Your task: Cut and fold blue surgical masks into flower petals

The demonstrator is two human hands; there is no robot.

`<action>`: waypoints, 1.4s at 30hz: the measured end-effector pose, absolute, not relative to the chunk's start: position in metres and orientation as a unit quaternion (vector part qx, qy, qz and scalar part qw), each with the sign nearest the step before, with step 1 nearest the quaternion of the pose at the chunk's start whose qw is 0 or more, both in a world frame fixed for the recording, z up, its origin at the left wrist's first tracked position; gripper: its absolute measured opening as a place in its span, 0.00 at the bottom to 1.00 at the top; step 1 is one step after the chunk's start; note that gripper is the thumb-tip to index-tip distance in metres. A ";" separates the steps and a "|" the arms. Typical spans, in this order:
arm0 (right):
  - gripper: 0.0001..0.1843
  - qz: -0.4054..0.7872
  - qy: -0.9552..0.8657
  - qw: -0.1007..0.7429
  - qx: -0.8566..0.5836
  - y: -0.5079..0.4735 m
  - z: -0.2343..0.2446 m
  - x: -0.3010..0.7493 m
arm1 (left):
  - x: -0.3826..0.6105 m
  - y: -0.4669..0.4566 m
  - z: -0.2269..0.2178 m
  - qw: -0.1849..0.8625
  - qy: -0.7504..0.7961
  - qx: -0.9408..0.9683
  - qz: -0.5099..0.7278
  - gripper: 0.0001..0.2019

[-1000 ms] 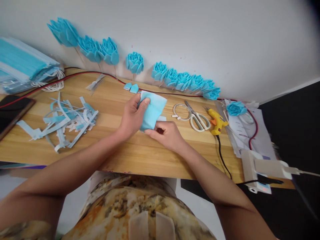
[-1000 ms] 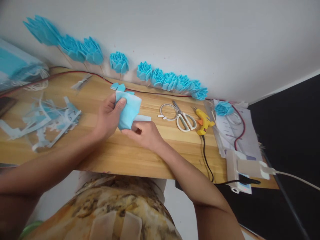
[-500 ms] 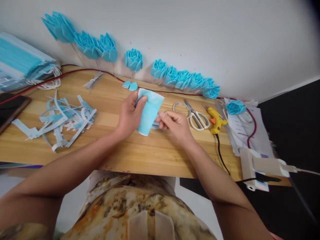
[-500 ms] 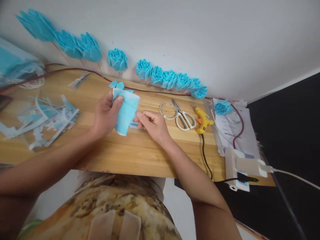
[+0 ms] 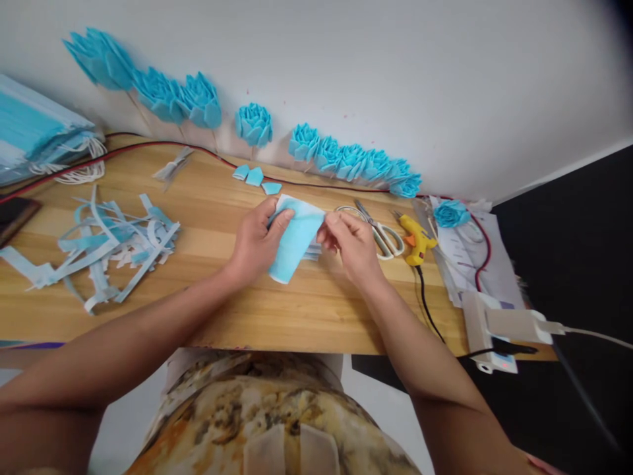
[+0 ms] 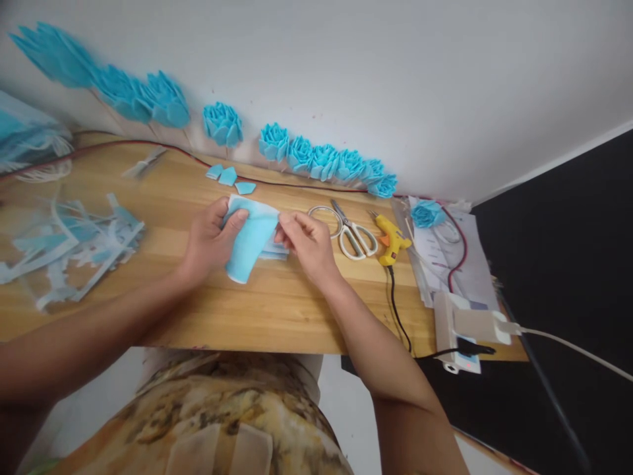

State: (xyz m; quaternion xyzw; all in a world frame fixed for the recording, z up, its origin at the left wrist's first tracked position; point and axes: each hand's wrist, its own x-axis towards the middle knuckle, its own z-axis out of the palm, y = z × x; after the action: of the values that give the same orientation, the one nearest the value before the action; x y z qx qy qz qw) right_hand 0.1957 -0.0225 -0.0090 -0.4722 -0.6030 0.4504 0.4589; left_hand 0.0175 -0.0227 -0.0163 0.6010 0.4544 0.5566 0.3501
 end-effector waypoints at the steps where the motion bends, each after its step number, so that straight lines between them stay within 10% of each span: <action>1: 0.24 0.457 -0.600 0.468 -0.461 -0.022 -0.008 0.197 | 0.018 -0.023 -0.016 0.345 0.456 0.606 0.553 0.17; 22: 0.09 0.323 -0.686 0.473 -0.449 -0.024 -0.005 0.199 | 0.021 -0.026 -0.023 0.348 0.432 0.710 0.434 0.13; 42: 0.18 0.134 -0.704 0.488 -0.499 -0.015 0.001 0.218 | 0.018 -0.020 -0.021 0.453 0.424 0.666 0.414 0.12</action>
State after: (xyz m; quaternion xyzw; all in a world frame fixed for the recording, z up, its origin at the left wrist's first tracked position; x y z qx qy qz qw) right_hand 0.2175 -0.0147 0.0010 -0.4987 -0.7041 0.1338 0.4875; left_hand 0.0183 -0.0198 -0.0211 0.6657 0.4242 0.4141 0.4534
